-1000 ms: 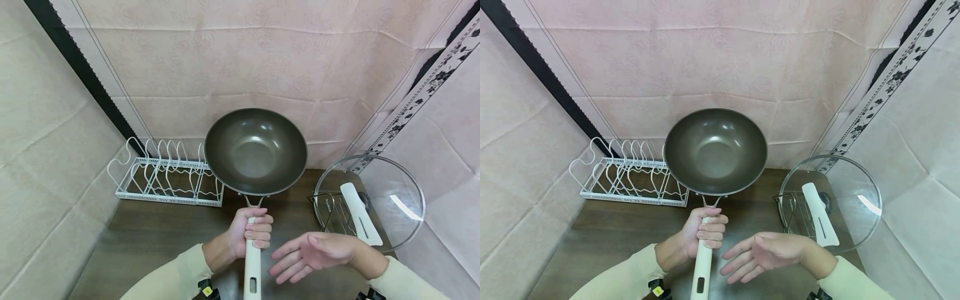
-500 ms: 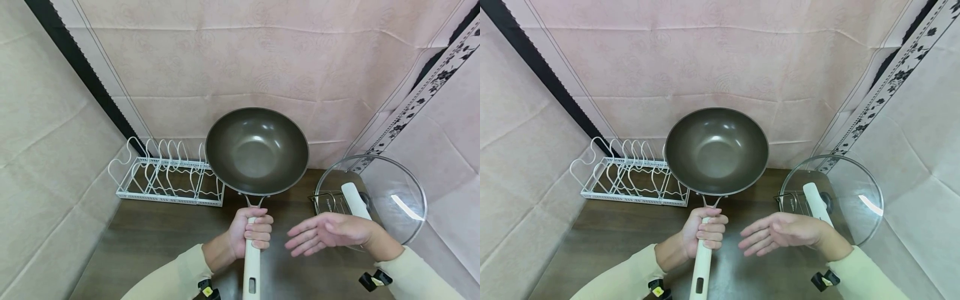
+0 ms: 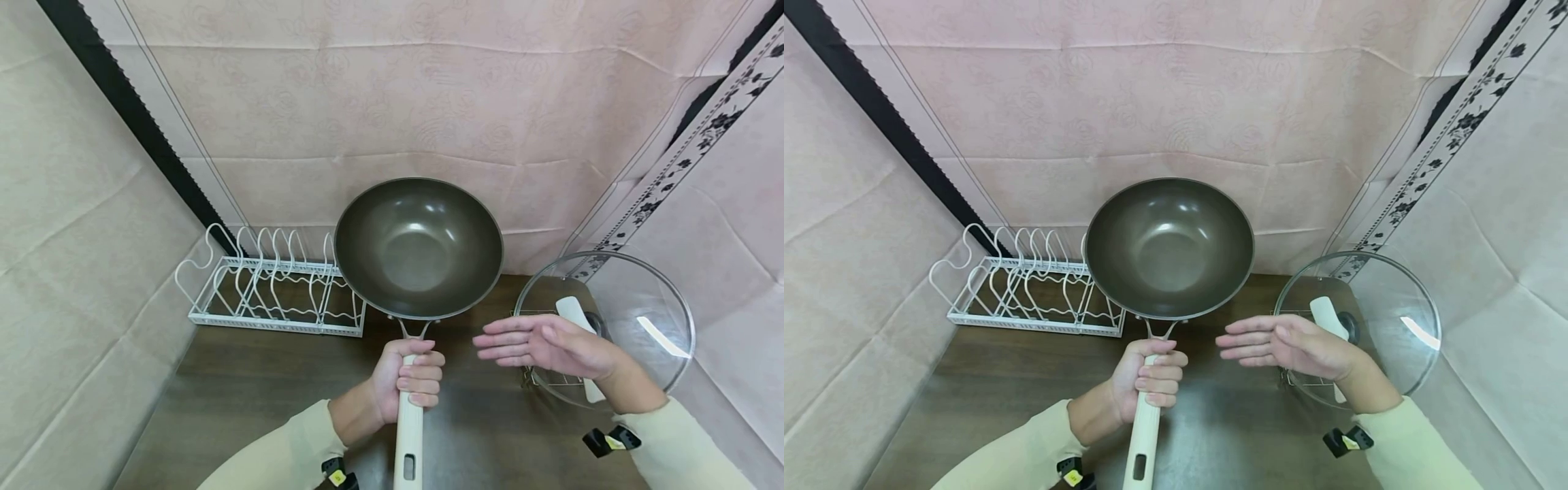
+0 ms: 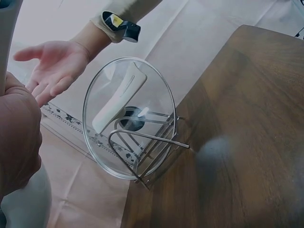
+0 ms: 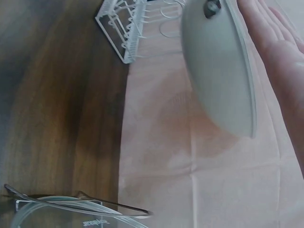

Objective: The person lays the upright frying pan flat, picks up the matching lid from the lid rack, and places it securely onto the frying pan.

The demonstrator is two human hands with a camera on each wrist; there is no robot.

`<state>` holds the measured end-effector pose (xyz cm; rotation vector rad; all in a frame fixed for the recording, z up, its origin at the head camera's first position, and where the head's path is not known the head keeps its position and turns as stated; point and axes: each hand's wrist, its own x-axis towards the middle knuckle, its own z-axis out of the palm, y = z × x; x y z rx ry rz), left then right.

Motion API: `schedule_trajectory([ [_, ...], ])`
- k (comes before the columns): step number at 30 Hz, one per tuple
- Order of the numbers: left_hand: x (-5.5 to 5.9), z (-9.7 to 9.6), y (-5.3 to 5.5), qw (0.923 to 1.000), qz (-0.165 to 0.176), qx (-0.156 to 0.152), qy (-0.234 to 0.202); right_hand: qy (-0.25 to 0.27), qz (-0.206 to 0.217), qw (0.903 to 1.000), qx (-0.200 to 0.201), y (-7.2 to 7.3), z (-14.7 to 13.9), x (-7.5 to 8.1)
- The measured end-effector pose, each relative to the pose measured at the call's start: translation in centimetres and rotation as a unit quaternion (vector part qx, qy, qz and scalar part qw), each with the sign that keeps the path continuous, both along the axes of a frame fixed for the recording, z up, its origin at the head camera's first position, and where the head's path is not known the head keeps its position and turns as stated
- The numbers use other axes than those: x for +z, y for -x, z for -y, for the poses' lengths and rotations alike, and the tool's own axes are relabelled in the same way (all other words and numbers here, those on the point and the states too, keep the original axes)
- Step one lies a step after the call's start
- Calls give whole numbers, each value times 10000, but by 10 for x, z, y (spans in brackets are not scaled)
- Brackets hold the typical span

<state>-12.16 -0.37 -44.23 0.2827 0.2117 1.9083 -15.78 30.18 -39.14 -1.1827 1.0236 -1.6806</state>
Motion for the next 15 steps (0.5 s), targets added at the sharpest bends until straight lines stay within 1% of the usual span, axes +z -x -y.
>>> schedule_trajectory([
  [5, -1, 0, -1, 10000, -77, -16, 53, 224, -58, 9995, -201, 10, -7, 2],
  [8, -1, 0, -1, 9999, -100, -21, 47, 439, -91, 9981, -429, 15, -9, 4],
  [12, -1, 0, -1, 9999, -116, -52, 21, 721, -124, 9930, -923, 22, -11, 5],
  [15, -1, 1, -1, 9998, -129, -112, 37, 793, -64, 9877, -1344, 26, -13, 6],
])
